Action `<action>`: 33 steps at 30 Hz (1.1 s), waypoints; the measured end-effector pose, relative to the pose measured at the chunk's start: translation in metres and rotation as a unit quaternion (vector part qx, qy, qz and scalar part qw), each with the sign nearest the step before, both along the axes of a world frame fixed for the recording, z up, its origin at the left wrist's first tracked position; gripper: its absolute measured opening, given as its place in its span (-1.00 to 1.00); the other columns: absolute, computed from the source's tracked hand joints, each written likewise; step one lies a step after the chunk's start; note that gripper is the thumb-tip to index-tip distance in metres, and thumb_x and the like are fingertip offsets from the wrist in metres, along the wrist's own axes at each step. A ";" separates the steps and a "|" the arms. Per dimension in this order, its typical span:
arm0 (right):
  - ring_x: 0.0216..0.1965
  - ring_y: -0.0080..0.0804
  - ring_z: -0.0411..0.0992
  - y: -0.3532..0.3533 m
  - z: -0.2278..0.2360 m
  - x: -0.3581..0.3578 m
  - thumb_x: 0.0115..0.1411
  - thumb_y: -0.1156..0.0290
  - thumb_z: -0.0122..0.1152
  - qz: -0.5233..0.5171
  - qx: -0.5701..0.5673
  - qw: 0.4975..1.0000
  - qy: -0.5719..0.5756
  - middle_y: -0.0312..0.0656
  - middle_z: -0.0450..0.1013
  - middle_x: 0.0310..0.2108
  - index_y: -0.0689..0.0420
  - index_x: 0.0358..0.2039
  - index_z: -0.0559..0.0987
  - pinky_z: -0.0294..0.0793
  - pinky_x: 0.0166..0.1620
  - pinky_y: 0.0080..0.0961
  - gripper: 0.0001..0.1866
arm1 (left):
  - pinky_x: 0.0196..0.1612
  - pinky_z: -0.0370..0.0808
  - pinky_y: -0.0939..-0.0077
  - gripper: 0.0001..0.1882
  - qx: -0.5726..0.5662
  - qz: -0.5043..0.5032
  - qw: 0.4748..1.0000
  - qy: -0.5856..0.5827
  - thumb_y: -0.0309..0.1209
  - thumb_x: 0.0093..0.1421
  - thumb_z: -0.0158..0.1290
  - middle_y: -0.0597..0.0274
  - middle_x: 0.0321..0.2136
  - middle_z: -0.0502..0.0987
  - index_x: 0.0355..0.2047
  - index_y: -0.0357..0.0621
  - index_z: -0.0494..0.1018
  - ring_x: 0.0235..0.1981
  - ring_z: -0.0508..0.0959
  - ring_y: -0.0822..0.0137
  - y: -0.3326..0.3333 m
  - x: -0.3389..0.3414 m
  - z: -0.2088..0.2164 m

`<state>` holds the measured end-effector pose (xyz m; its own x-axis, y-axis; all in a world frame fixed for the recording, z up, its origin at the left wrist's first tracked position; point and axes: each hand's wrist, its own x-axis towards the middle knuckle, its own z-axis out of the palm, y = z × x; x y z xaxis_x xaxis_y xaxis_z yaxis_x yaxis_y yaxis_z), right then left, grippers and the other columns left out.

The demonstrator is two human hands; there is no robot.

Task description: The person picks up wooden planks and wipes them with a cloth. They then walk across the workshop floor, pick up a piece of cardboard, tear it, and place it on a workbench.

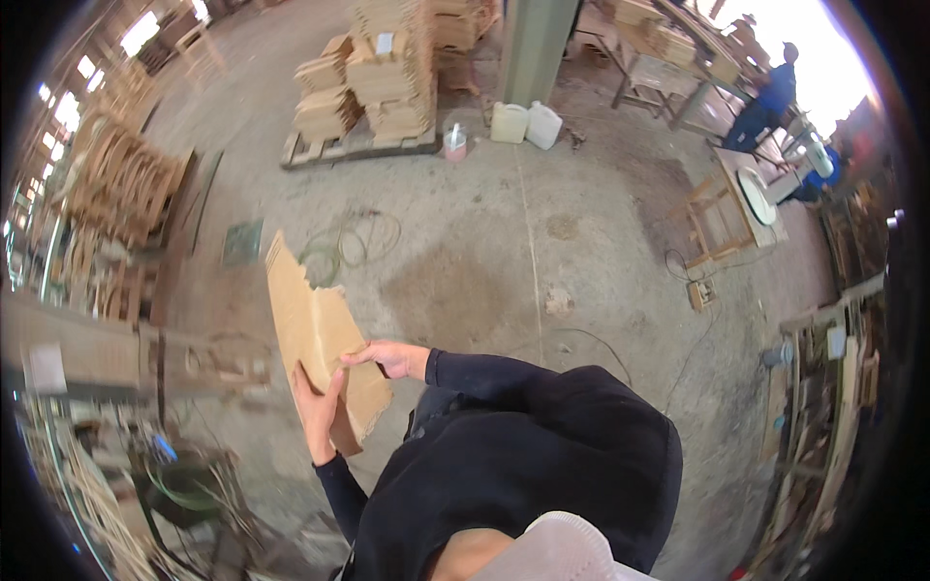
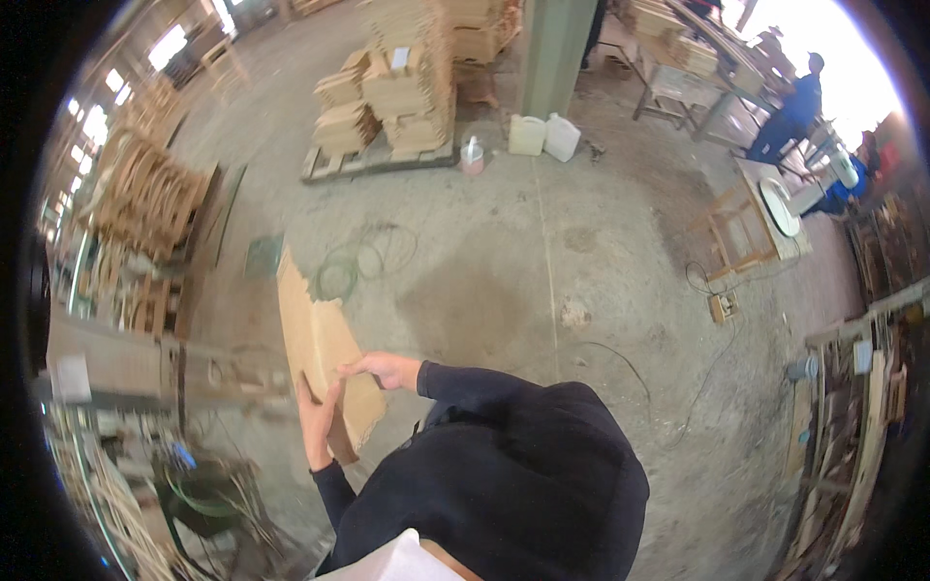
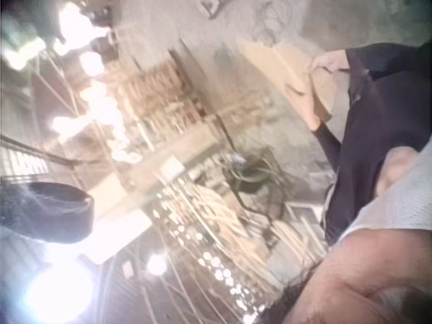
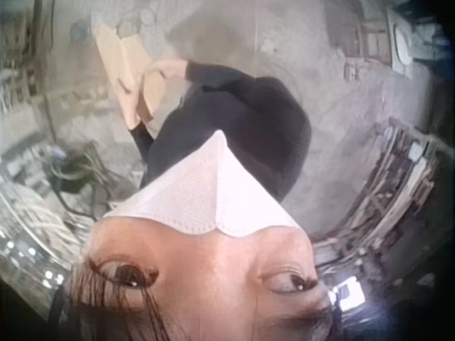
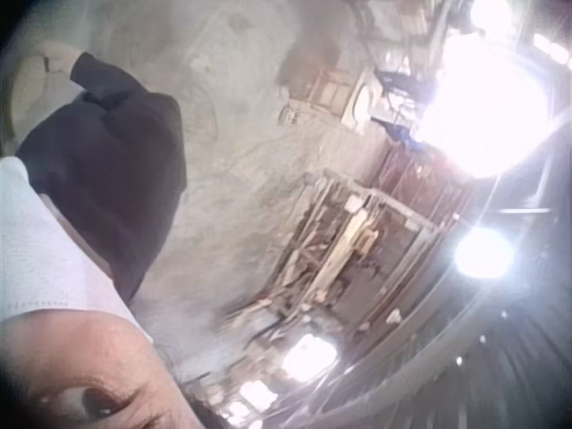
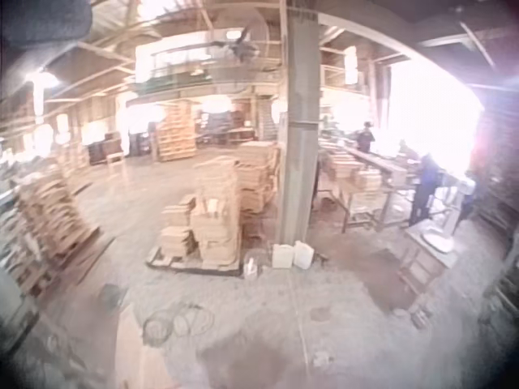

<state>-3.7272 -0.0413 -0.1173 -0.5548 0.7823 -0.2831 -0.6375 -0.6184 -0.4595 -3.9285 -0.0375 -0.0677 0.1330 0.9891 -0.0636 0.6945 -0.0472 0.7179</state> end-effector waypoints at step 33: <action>0.09 -0.36 0.34 0.864 -0.009 -0.047 0.17 0.30 0.27 0.001 -0.080 0.996 -0.027 -0.22 0.37 0.09 0.14 0.16 0.33 0.31 0.14 -0.27 -0.43 | -0.02 0.50 0.38 -0.57 -0.119 0.245 0.819 -0.506 -0.43 0.20 0.09 0.12 -0.02 0.48 0.06 -0.30 0.34 -0.04 0.51 0.25 0.928 -0.139 0.020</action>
